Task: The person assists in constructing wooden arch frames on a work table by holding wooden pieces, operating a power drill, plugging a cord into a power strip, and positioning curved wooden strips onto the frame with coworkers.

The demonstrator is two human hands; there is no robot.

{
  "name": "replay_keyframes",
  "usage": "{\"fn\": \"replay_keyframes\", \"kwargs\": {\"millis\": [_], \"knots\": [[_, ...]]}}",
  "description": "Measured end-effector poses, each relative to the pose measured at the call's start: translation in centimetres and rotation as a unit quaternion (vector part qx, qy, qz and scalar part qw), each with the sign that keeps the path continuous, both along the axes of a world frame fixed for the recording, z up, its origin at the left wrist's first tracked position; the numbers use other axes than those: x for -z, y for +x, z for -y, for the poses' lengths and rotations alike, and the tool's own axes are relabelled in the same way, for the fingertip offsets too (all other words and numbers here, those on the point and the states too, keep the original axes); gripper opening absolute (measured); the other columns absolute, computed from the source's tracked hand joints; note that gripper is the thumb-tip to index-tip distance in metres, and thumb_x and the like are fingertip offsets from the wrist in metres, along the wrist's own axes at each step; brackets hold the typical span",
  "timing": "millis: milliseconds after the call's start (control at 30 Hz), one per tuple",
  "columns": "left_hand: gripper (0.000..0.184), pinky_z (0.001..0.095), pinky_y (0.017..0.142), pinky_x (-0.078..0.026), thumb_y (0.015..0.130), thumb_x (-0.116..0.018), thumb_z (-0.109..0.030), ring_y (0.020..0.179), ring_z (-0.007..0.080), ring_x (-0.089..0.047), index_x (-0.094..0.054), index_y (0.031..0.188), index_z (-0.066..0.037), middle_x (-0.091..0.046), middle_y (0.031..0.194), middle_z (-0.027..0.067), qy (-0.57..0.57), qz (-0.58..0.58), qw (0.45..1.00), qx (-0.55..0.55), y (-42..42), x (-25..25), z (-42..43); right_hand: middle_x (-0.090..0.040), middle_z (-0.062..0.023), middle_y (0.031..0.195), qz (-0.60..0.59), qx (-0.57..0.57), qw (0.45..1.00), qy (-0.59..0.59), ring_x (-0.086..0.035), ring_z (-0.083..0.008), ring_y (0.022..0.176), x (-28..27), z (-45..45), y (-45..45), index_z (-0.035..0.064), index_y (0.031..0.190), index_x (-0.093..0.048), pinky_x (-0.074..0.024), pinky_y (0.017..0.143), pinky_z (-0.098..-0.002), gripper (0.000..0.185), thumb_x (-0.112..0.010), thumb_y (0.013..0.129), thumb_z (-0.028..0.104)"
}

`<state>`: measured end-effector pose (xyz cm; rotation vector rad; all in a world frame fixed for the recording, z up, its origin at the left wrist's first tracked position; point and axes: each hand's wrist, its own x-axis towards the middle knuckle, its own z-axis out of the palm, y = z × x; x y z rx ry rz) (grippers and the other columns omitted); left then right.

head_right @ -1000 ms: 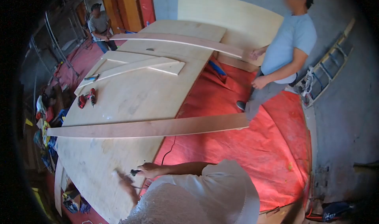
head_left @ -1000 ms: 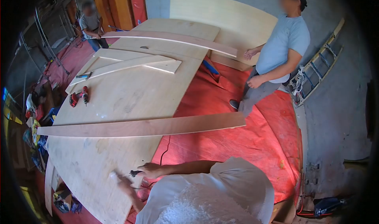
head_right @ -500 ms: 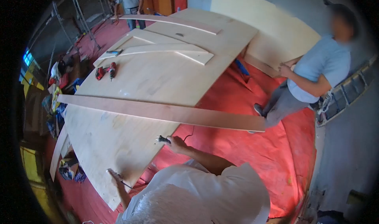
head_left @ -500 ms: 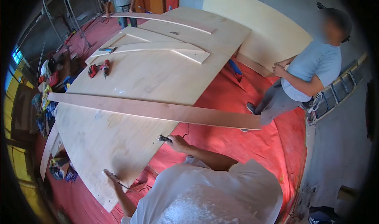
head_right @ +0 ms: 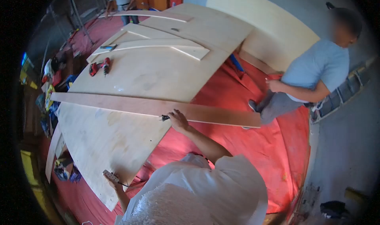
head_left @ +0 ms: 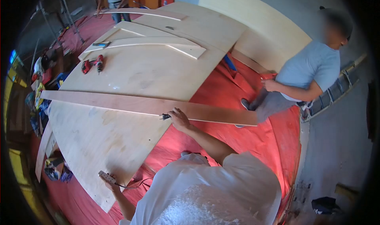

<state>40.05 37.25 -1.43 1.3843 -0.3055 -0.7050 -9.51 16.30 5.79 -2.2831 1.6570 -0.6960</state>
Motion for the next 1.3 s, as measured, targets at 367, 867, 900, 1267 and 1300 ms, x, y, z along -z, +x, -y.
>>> {"fn": "replay_keyframes", "kwargs": {"millis": [367,867,900,1267,1300], "knots": [[0.076,0.0260,0.044,-0.041,0.083,-0.040,-0.076,0.051,0.0185,-0.054,-0.052,0.102,-0.003,-0.056,0.066,0.0085,0.026,-0.072,0.997,0.012,2.3,1.8,-0.2,-0.054,-0.0143,0.118,-0.035,0.017,0.991,0.130,-0.051,-0.0334,0.113,4.5,1.2,0.8,0.0022,0.111,-0.055,-0.0411,0.098,-0.0429,0.031,-0.051,0.080,0.001],[0.066,0.0240,0.049,-0.037,0.087,-0.047,-0.067,0.057,0.0134,-0.048,-0.050,0.107,-0.004,-0.050,0.068,0.0035,0.098,-0.036,0.992,0.069,1.1,-0.9,0.0,-0.064,-0.0129,0.078,0.335,0.228,0.905,0.128,-0.063,-0.0267,0.067,11.9,-4.7,-3.6,0.0015,0.101,-0.057,-0.0495,0.058,-0.0388,0.019,-0.056,0.091,0.017],[0.064,0.0242,0.049,-0.036,0.087,-0.050,-0.065,0.056,0.0132,-0.046,-0.050,0.107,-0.004,-0.048,0.067,0.0025,0.117,-0.023,0.991,0.067,0.1,-2.0,0.9,-0.062,-0.0088,0.074,0.403,0.244,0.863,0.182,-0.060,-0.0188,0.063,12.2,-5.1,-4.1,0.0015,0.100,-0.057,-0.0482,0.053,-0.0346,0.018,-0.057,0.092,0.017],[0.018,0.0231,0.059,-0.043,0.087,-0.064,-0.016,0.065,0.0075,-0.051,-0.060,0.101,-0.005,-0.055,0.084,-0.0030,0.090,-0.046,0.846,0.524,-23.2,-10.4,8.9,-0.059,-0.0006,0.069,0.515,-0.097,0.786,0.329,-0.052,-0.0079,0.066,-3.6,-8.6,8.3,-0.0004,0.091,-0.064,-0.0424,0.058,-0.0285,0.028,-0.065,0.090,0.028],[0.017,0.0239,0.060,-0.043,0.088,-0.065,-0.018,0.066,0.0080,-0.052,-0.061,0.100,-0.006,-0.056,0.085,-0.0030,0.100,-0.088,0.830,0.542,-23.9,-10.5,9.1,-0.059,-0.0010,0.069,0.502,-0.091,0.800,0.316,-0.053,-0.0073,0.068,-3.5,-8.4,9.1,-0.0007,0.092,-0.063,-0.0433,0.058,-0.0280,0.028,-0.064,0.090,0.027]]}}
